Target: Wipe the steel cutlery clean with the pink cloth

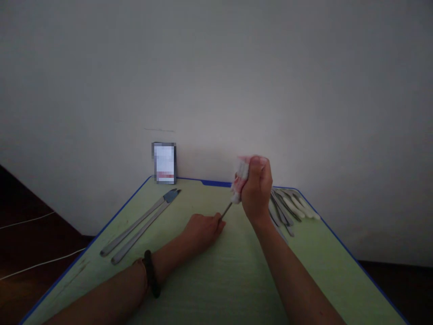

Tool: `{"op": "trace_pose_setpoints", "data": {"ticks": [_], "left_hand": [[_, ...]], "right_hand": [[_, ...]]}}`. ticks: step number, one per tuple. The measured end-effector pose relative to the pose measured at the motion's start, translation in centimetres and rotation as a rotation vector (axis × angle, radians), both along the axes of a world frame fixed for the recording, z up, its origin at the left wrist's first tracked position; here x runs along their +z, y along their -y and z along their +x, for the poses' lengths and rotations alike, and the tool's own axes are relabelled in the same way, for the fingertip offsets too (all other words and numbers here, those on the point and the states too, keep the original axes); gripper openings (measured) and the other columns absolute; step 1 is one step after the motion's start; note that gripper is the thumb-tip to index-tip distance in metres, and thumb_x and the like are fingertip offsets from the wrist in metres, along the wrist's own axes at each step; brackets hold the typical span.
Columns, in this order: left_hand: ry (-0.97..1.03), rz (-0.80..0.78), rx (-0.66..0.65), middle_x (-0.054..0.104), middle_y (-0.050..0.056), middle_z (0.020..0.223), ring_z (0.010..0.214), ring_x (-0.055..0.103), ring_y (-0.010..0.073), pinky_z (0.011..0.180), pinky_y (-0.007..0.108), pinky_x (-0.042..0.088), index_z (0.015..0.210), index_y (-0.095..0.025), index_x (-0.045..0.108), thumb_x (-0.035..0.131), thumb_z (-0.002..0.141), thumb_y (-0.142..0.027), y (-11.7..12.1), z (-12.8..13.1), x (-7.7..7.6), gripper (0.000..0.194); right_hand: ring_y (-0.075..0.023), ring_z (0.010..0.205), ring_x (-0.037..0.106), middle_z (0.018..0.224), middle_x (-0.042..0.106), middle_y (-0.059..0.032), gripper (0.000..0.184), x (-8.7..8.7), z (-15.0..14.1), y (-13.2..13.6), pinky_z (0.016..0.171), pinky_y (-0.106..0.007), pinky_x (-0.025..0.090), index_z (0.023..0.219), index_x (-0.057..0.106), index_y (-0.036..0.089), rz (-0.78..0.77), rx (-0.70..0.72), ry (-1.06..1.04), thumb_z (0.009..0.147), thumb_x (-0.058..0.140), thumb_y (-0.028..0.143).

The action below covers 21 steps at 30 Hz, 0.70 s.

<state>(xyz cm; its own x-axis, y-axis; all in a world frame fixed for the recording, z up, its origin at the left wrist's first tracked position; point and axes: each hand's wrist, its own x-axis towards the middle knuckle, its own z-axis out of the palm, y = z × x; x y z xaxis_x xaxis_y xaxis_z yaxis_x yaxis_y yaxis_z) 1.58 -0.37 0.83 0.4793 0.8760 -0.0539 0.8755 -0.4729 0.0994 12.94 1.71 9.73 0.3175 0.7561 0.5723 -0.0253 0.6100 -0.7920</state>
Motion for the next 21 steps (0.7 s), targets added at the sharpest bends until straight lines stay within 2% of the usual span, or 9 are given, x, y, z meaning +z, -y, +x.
{"op": "trace_pose_setpoints", "data": {"ticks": [8,13,21], "left_hand": [[0.054,-0.004,-0.029,0.073,0.01,0.088,0.079,0.07,0.026,0.07,0.035,0.051,0.115,-0.018,0.052,0.028,0.098,-0.037,0.1,-0.5,0.1,0.035],[0.045,-0.02,-0.02,0.073,0.01,0.09,0.08,0.071,0.0248,0.07,0.032,0.05,0.115,-0.019,0.055,0.028,0.099,-0.033,-0.2,-0.5,-0.2,0.034],[0.14,-0.005,0.005,0.073,0.009,0.096,0.086,0.07,0.0252,0.07,0.03,0.048,0.112,-0.022,0.059,0.036,0.096,-0.042,-0.3,-1.0,-0.6,0.034]], "right_hand": [[-0.0052,0.032,0.04,0.054,0.046,0.0081,0.033,1.8,0.8,0.7,0.034,-0.019,0.03,0.082,0.046,0.023,0.155,-0.085,0.039,0.091,0.039,0.053],[-0.0067,0.032,0.041,0.051,0.044,0.0081,0.034,0.9,0.2,0.7,0.035,-0.02,0.033,0.085,0.047,0.022,0.084,-0.085,0.068,0.092,0.036,0.054],[-0.0077,0.035,0.04,0.054,0.045,0.0067,0.039,-1.0,-0.5,0.5,0.037,-0.022,0.034,0.085,0.045,0.023,-0.007,-0.019,0.095,0.089,0.036,0.06]]}}
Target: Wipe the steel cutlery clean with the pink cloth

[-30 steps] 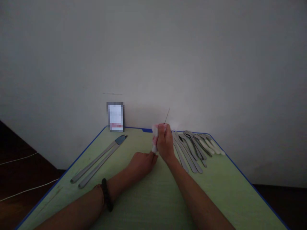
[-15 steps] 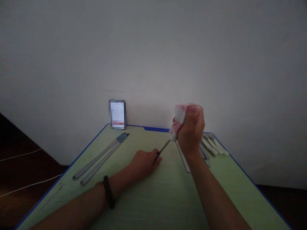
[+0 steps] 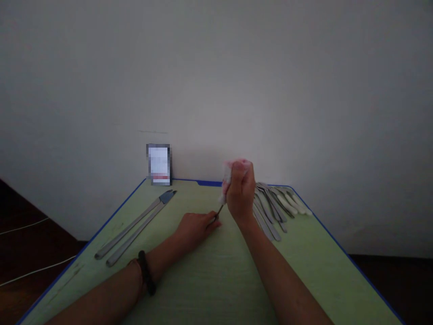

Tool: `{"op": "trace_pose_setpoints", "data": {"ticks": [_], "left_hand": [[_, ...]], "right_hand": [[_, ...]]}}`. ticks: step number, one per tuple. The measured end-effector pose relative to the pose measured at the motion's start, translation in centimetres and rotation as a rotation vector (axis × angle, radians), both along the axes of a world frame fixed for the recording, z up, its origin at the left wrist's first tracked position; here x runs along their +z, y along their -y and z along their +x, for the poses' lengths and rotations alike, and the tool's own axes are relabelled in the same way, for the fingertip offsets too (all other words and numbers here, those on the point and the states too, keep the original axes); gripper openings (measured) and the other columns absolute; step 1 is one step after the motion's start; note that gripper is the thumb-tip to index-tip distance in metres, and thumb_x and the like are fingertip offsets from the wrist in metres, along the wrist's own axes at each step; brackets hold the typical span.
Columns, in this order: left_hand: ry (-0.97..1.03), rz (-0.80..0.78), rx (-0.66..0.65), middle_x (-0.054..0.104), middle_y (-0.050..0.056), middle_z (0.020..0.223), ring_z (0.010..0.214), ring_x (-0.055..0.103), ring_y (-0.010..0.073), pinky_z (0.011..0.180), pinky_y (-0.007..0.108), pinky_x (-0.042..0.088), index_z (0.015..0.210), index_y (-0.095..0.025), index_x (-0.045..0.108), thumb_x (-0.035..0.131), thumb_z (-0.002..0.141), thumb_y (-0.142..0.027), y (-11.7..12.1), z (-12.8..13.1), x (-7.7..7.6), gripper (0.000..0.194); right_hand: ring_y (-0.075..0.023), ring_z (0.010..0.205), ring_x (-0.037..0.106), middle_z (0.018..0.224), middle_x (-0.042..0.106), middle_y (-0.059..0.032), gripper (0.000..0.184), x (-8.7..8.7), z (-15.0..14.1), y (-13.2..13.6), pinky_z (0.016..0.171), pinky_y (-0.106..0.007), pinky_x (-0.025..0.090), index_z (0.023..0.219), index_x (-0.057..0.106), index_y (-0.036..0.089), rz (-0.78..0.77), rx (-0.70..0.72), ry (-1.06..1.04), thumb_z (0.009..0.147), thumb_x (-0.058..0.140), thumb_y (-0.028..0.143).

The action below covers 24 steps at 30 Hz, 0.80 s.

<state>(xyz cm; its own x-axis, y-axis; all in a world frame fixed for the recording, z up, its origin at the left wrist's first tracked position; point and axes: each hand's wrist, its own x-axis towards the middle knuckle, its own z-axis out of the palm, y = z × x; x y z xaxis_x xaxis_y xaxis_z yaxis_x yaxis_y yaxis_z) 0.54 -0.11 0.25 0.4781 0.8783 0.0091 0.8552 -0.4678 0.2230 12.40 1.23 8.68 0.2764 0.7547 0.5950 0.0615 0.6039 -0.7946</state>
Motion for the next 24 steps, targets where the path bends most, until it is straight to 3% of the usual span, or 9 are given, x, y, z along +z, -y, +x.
{"op": "trace_pose_setpoints", "data": {"ticks": [8,11,14,20,24], "left_hand": [[0.059,0.017,0.001,0.07,0.007,0.11,0.096,0.065,0.0244,0.077,0.03,0.046,0.116,-0.024,0.062,0.041,0.094,-0.046,-0.4,-0.4,-0.3,0.037],[0.095,0.036,-0.041,0.069,0.007,0.105,0.096,0.062,0.0226,0.08,0.03,0.045,0.114,-0.022,0.063,0.045,0.093,-0.044,-0.6,-0.5,-0.6,0.035],[0.137,0.061,-0.112,0.064,0.008,0.102,0.097,0.057,0.0235,0.086,0.034,0.043,0.115,-0.021,0.063,0.052,0.089,-0.045,-0.9,-0.6,-1.0,0.037],[0.221,0.066,-0.145,0.054,0.009,0.117,0.112,0.047,0.0264,0.096,0.044,0.035,0.118,-0.026,0.06,0.054,0.088,-0.04,-1.1,-0.8,-1.4,0.034],[0.241,0.068,-0.149,0.054,0.008,0.115,0.111,0.046,0.0252,0.097,0.043,0.035,0.115,-0.026,0.061,0.05,0.09,-0.033,-1.0,-0.8,-1.4,0.028]], "right_hand": [[-0.0073,0.036,0.039,0.052,0.042,0.0083,0.041,-1.4,0.3,-1.0,0.037,-0.021,0.034,0.082,0.048,0.022,-0.088,0.046,-0.051,0.088,0.038,0.061],[-0.0073,0.034,0.04,0.05,0.042,0.0091,0.041,-1.4,0.5,-1.3,0.035,-0.02,0.033,0.083,0.048,0.022,-0.079,0.073,-0.099,0.087,0.039,0.061],[-0.0069,0.034,0.041,0.051,0.043,0.0089,0.041,-1.2,1.0,-1.4,0.035,-0.02,0.033,0.081,0.048,0.021,-0.07,0.05,-0.127,0.086,0.04,0.062],[-0.0065,0.034,0.039,0.053,0.044,0.0086,0.04,-0.9,1.7,-1.2,0.035,-0.02,0.033,0.08,0.048,0.022,-0.063,0.018,-0.091,0.087,0.04,0.06],[-0.0076,0.035,0.038,0.052,0.042,0.0087,0.039,-2.6,1.6,-1.6,0.038,-0.021,0.033,0.081,0.047,0.023,-0.081,0.031,-0.022,0.089,0.036,0.06]]}}
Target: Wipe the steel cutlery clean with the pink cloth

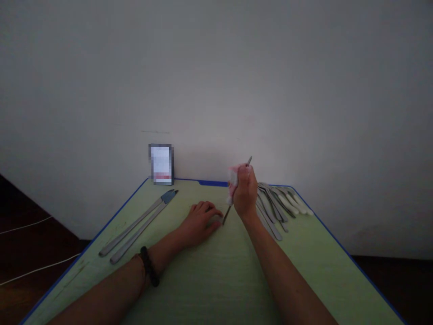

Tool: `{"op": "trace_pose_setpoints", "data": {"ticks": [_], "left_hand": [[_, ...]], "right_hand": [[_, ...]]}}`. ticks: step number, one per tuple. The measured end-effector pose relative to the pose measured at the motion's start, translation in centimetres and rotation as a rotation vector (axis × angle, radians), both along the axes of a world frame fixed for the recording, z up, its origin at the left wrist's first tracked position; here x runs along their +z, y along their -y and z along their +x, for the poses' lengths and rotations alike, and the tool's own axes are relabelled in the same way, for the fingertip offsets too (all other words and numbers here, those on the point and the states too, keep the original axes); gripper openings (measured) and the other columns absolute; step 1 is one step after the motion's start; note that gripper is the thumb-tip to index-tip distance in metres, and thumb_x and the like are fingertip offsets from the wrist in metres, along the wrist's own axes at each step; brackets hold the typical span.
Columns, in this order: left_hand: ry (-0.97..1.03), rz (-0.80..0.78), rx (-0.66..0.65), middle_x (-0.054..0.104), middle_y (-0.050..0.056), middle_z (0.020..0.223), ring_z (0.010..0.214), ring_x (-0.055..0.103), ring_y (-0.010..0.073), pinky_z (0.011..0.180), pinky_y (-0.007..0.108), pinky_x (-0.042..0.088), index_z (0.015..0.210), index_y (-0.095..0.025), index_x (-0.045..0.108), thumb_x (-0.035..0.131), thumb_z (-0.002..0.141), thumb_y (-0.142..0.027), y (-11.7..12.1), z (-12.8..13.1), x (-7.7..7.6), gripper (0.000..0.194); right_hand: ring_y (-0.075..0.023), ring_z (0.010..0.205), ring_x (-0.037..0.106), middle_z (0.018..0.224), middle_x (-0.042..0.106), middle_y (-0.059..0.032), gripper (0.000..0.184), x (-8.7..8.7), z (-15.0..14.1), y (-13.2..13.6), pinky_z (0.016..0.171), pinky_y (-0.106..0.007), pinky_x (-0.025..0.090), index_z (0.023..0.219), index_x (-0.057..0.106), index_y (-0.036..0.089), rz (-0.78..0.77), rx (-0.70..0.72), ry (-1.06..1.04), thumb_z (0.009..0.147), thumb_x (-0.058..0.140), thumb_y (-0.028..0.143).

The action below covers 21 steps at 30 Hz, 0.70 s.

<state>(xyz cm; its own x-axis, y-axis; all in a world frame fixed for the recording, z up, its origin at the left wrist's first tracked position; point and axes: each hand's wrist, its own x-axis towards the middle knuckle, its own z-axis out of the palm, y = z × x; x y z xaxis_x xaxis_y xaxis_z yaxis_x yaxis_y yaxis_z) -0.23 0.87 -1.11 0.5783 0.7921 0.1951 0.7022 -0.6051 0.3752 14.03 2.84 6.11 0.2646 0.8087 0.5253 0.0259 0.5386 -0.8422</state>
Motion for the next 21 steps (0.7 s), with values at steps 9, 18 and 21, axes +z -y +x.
{"op": "trace_pose_setpoints", "data": {"ticks": [9,18,21], "left_hand": [[0.078,0.04,0.141,0.059,0.01,0.105,0.101,0.051,0.0224,0.091,0.037,0.041,0.103,-0.015,0.061,0.041,0.088,-0.011,-0.5,-0.1,-0.4,0.025],[0.083,-0.025,0.085,0.063,0.007,0.088,0.085,0.057,0.0211,0.08,0.034,0.043,0.09,-0.016,0.061,0.046,0.084,-0.016,-0.8,-0.1,-0.1,0.016],[0.109,-0.027,0.065,0.064,0.006,0.088,0.085,0.058,0.0202,0.08,0.033,0.042,0.09,-0.016,0.061,0.046,0.084,-0.017,-0.5,0.0,0.2,0.017]], "right_hand": [[-0.0132,0.048,0.046,0.057,0.05,0.0036,0.038,-6.6,-0.9,-0.3,0.049,-0.026,0.037,0.075,0.047,0.022,-0.216,-0.017,0.225,0.09,0.035,0.054],[-0.0149,0.052,0.046,0.056,0.05,0.0024,0.036,-5.3,-0.4,-0.1,0.053,-0.027,0.034,0.069,0.048,0.022,-0.188,0.003,0.345,0.09,0.036,0.048],[-0.014,0.052,0.046,0.055,0.049,0.0031,0.037,-2.6,1.4,-0.6,0.053,-0.026,0.034,0.07,0.05,0.021,-0.177,0.048,0.42,0.089,0.038,0.049]]}}
